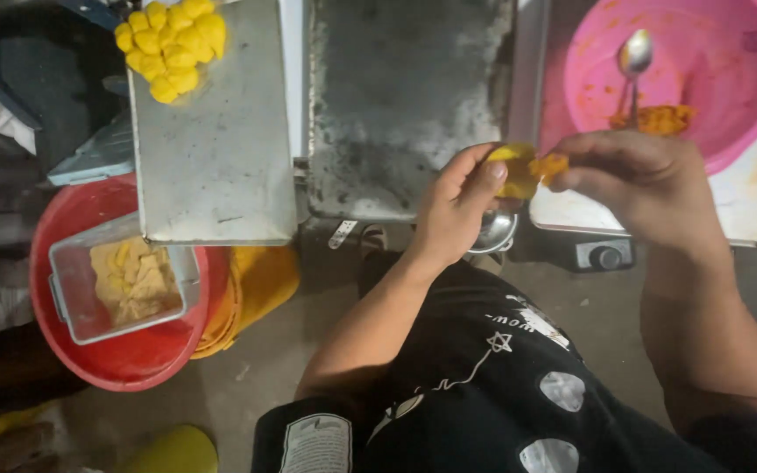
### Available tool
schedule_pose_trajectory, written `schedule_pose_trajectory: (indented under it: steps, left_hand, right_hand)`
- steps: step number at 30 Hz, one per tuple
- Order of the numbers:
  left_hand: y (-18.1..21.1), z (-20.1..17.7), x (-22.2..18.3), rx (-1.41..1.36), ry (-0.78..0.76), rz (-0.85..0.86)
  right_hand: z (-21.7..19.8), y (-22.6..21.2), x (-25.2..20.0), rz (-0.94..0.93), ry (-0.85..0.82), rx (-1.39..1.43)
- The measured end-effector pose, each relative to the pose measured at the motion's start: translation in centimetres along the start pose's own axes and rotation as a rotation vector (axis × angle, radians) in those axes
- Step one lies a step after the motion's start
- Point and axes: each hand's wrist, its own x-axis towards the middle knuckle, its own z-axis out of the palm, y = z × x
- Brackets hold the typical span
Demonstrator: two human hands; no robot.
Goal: Rolling dough and adding filling to prepare pastries.
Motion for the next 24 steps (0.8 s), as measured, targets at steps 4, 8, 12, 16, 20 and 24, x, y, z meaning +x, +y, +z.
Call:
schedule_pose_trajectory:
  steps: [4, 8, 12, 16, 20, 24]
  left_hand:
    - [2.0, -3.2, -0.5, 0.015, -0.019, -0.009]
    - [5.0, -8.0, 0.1, -0.103, -0.158, 0.010]
    - [8.1, -14.2, 0.8, 0.020, -0.286, 0.034]
    - [9.0, -19.4, 1.4, 0.060, -0.327, 0.023]
    - [9.0, -23.1, 2.3, -0.035, -0.364, -0.104]
    - [11.8, -25.9, 3.0, -0.303, -0.401, -0.333]
  right_hand:
    - [5.0, -0.5, 1.7, -0.056, -0.003, -0.205]
    - [11.3, -2.6, 4.6, 0.037, 0.153, -0.447]
    - [16.8, -2.3, 7.0, 0.158, 0.218, 0.076]
    - [21.3, 1.6, 8.0, 0.189, 0.158, -0.069]
    - [23.2, 1.6, 8.1, 0.242, 0.299, 0.131]
    - [24.4, -1.1, 8.9, 0.046, 0.083, 0.318]
